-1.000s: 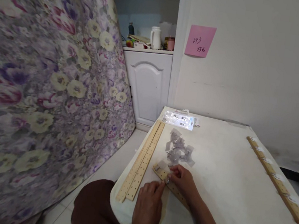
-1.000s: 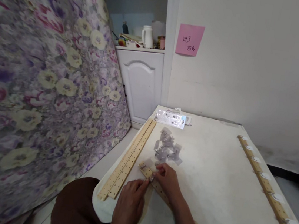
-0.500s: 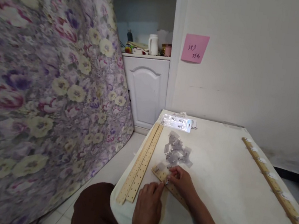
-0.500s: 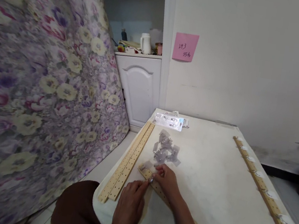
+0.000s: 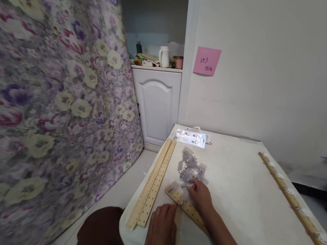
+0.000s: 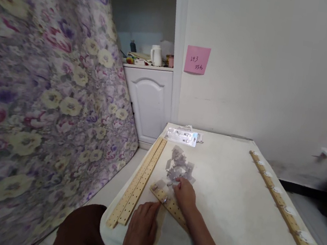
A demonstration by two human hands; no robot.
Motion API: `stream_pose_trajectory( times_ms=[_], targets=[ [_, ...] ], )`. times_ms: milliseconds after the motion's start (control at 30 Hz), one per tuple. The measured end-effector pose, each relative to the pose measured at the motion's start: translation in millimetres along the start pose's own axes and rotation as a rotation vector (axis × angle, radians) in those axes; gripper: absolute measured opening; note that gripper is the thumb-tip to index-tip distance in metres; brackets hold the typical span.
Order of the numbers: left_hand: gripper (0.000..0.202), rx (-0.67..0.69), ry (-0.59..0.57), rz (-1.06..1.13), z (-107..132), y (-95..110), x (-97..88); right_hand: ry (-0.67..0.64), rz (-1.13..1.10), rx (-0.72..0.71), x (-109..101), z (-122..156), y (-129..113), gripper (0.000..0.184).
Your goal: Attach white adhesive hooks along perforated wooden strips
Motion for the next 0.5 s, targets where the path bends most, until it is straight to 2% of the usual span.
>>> stream_pose_trajectory(
  times_ms=[167, 500],
  targets=[
    [0.047, 0.007, 0.010, -0.007, -0.2, 0.0, -1.3, 0.027, 0.136, 0.042, 0.9, 1.7, -4.0, 0.027],
    [0.046, 0.013, 0.013, -0.024, 0.0, 0.7, -2.7, 0.049, 0.146, 0.121, -0.5, 4.3, -2.1, 0.022]
  ],
)
Point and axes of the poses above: each hand's wrist, its own z-axis away from the middle knuckle, its own x-axis out of the palm, y = z × x, the point moved 6 cm from there along -z, towards the middle knuckle, and after that the axes turned 3 degrees about x, right-handed, at the moved point
